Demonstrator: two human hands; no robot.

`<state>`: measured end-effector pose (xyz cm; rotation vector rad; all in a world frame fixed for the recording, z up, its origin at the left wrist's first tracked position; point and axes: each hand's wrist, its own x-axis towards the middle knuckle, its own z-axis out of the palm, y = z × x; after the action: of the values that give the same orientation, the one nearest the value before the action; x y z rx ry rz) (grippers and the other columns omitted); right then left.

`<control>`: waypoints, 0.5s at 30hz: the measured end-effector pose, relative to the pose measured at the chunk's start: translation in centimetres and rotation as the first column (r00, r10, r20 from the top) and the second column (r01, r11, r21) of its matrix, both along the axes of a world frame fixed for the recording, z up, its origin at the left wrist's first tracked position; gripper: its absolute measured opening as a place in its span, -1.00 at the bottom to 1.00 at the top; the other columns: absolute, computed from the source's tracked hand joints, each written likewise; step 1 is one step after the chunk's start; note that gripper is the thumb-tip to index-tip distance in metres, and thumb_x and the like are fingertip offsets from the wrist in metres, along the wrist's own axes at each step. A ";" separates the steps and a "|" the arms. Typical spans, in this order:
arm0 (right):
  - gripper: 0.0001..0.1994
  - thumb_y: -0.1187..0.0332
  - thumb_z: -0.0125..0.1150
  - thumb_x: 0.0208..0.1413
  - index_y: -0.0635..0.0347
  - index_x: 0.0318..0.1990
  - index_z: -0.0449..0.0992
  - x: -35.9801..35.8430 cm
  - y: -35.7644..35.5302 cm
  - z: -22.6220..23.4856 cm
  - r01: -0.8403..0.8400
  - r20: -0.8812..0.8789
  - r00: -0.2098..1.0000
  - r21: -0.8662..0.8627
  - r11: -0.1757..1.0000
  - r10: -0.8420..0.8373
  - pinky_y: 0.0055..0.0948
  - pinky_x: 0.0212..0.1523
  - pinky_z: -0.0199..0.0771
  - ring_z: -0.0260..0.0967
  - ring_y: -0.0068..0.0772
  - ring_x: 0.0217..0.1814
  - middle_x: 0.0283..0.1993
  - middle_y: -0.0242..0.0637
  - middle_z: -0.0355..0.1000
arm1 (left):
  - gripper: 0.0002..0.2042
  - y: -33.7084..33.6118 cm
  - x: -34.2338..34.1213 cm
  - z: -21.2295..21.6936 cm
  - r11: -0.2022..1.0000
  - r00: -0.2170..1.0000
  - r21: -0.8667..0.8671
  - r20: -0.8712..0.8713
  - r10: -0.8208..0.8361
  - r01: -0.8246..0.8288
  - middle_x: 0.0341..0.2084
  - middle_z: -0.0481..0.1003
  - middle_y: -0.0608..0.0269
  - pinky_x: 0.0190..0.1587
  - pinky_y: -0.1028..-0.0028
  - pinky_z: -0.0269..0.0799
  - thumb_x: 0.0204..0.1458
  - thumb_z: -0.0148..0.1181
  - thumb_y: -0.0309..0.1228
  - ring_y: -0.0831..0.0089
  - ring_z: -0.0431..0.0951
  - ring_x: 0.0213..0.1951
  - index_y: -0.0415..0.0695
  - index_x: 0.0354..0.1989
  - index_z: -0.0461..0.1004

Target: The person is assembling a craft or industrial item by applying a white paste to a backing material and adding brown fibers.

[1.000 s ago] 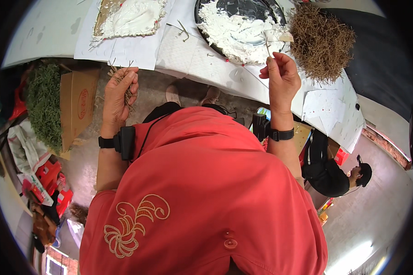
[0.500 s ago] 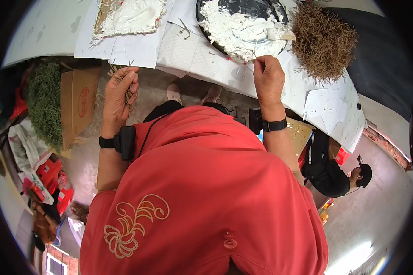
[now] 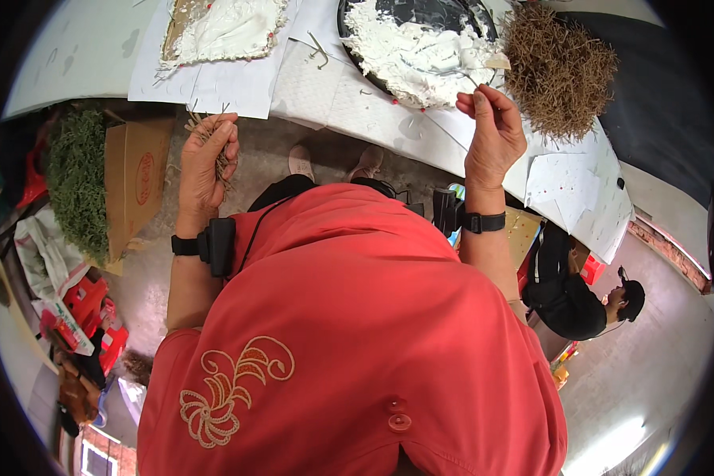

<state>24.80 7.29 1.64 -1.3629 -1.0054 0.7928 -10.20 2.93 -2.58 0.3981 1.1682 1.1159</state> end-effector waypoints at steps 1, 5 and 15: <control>-0.89 0.58 0.14 0.11 0.39 -0.21 0.46 0.1 0.1 -0.5 -0.010 0.010 1.000 0.018 1.000 0.010 -0.53 -0.34 0.57 0.50 -0.47 -0.33 -0.32 -0.24 0.46 | -0.81 0.0 0.0 0.0 1.000 1.000 0.002 -0.002 0.002 -0.002 -0.51 0.43 0.42 -0.70 0.75 0.12 0.09 0.17 -0.44 0.76 0.34 -0.59 -0.21 -0.14 0.44; -0.91 0.59 0.14 0.09 0.35 -0.24 0.48 0.7 -0.6 -2.3 -0.060 0.153 0.987 0.011 0.998 0.057 -0.53 -0.33 0.56 0.50 -0.46 -0.30 -0.31 -0.27 0.45 | -0.81 0.0 -0.1 -0.3 1.000 1.000 0.014 0.003 0.002 -0.002 -0.50 0.42 0.42 -0.71 0.75 0.12 0.09 0.16 -0.44 0.76 0.33 -0.59 -0.21 -0.14 0.43; -0.91 0.57 0.25 -0.01 0.20 -0.34 0.53 2.0 -1.4 -4.6 -0.103 0.713 0.690 -0.075 0.992 0.125 -0.59 -0.42 0.48 0.33 -0.63 -0.42 -0.35 -0.41 0.38 | -0.81 -0.1 0.1 -0.5 1.000 1.000 0.011 0.017 0.003 -0.003 -0.50 0.42 0.41 -0.70 0.75 0.12 0.10 0.16 -0.45 0.75 0.33 -0.59 -0.22 -0.14 0.43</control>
<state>26.83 5.85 -3.00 -1.6940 -1.7107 0.3333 -10.14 2.78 -3.05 0.3948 1.1488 1.1270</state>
